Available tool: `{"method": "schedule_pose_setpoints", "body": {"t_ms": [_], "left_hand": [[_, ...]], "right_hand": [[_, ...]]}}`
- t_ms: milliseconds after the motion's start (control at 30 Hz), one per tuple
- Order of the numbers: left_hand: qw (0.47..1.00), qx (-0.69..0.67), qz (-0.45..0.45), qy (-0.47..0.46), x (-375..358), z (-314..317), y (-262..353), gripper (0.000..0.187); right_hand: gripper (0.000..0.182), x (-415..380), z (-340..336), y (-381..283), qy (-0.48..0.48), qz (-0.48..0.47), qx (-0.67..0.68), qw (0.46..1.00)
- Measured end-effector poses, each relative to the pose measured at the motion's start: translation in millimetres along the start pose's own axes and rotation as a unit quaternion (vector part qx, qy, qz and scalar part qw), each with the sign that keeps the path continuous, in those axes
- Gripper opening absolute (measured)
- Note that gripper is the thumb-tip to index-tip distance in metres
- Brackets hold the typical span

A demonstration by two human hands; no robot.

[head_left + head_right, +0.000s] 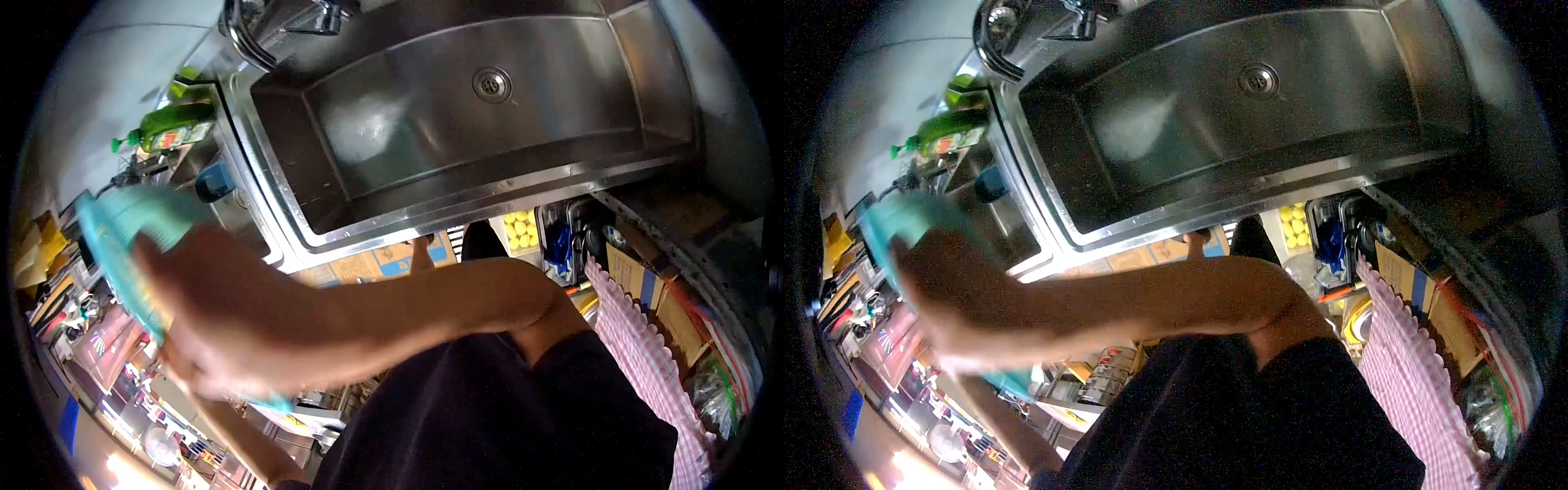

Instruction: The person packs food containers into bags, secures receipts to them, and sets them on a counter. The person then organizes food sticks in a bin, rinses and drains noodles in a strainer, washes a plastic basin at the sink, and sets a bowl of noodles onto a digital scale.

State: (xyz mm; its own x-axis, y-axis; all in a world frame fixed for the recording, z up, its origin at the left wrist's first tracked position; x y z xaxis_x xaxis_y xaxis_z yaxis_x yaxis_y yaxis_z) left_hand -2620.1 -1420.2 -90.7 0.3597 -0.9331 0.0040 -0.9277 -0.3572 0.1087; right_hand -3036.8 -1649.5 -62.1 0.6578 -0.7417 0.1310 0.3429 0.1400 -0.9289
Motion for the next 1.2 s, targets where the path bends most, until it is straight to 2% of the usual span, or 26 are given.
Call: {"method": "schedule_pose_setpoints", "body": {"t_ms": [33,67,100,200,233,267,367,400,433,467,500,533,633,667,700,733,767,800,833,900,967,1000,1033,1133,1167,1200], "left_hand": [[0.975,-0.168,-0.143,0.031,-7,-23,-17,0.040],[0.920,-0.299,-0.240,0.081,-17,-38,-28,0.040],[0.895,-0.332,-0.276,0.108,-23,-47,-34,0.039],[0.884,-0.343,-0.290,0.130,-17,-29,-33,0.036],[0.879,-0.353,-0.293,0.129,-11,-7,-31,0.036],[0.872,-0.369,-0.294,0.132,-5,21,-26,0.035],[0.867,-0.388,-0.292,0.114,19,135,25,0.033],[0.867,-0.396,-0.291,0.087,28,172,56,0.032],[0.863,-0.414,-0.288,0.023,38,205,74,0.029],[0.862,-0.428,-0.267,-0.047,44,235,68,0.035],[0.857,-0.438,-0.247,-0.116,46,260,61,0.041],[0.826,-0.478,-0.269,-0.127,40,252,85,0.025],[0.856,-0.406,-0.317,-0.048,19,170,84,0.033],[0.842,-0.429,-0.327,0.015,14,137,69,0.031],[0.838,-0.437,-0.328,0.019,10,103,50,0.034],[0.833,-0.444,-0.328,0.023,6,69,31,0.036],[0.829,-0.451,-0.329,0.027,3,36,12,0.039],[0.835,-0.441,-0.328,0.033,1,14,2,0.039],[0.848,-0.420,-0.320,0.055,-1,-3,-4,0.039],[0.861,-0.392,-0.314,0.086,-3,-23,-17,0.040],[0.867,-0.378,-0.306,0.112,2,-19,-25,0.040],[0.864,-0.384,-0.303,0.119,6,-5,-27,0.040],[0.859,-0.396,-0.300,0.126,10,14,-29,0.040],[0.805,-0.506,-0.280,0.135,30,132,-18,0.040],[0.857,-0.426,-0.252,0.143,37,164,31,0.031],[0.866,-0.437,-0.233,0.071,47,208,44,0.029]], "right_hand": [[0.045,2,16,-27,-0.051,-0.013,0.001,0.999],[0.047,4,28,-48,-0.088,-0.030,0.002,0.996],[0.048,4,34,-59,-0.108,-0.050,0.002,0.993],[0.051,-2,39,-38,-0.054,-0.119,-0.007,0.991],[0.049,-8,15,-20,0.060,-0.148,-0.055,0.986],[0.042,-12,-4,8,0.101,-0.143,-0.076,0.982],[0.022,-8,-72,156,0.080,0.004,-0.017,0.997],[0.018,-13,-97,195,0.124,0.029,-0.038,0.991],[0.018,-18,-109,211,0.128,-0.043,-0.094,0.986],[0.021,-18,-116,219,0.135,-0.015,-0.162,0.978],[0.021,-20,-117,220,0.132,-0.013,-0.165,0.977],[0.022,-19,-116,212,0.133,0.005,-0.159,0.978],[0.023,-10,-86,147,0.087,0.033,-0.144,0.985],[0.025,-4,-70,113,0.081,0.000,-0.078,0.994],[0.027,-2,-57,79,0.069,0.034,-0.045,0.996],[0.028,-1,-45,41,0.095,-0.048,-0.041,0.994],[0.028,-2,-35,10,0.100,-0.050,-0.046,0.993],[0.038,0,-14,-20,0.038,-0.034,-0.072,0.996],[0.030,3,1,-35,0.034,-0.057,-0.076,0.995],[0.029,9,30,-64,0.024,-0.104,-0.084,0.991],[0.030,0,20,-71,-0.038,-0.137,-0.050,0.989],[0.030,-5,4,-61,-0.035,-0.131,-0.050,0.989],[0.039,-7,-11,-26,-0.051,-0.030,-0.061,0.996],[0.036,-22,-82,98,0.107,-0.050,-0.026,0.993],[0.026,-24,-107,151,0.103,0.052,-0.009,0.993],[0.018,-29,-126,188,0.153,-0.050,-0.145,0.976]]}}
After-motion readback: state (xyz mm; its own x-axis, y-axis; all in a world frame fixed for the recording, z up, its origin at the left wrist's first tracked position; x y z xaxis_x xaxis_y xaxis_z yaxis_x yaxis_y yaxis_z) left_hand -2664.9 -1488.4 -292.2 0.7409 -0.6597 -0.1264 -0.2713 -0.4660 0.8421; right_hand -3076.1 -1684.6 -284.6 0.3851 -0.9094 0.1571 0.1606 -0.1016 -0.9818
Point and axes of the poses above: each hand's wrist, its own x-axis towards the middle knuckle, its own z-axis out of the palm, y = z × x, the point moved 10 cm from there along x, towards the middle knuckle, and after that the axes turned 2 degrees about x, right-handed, at the moved point
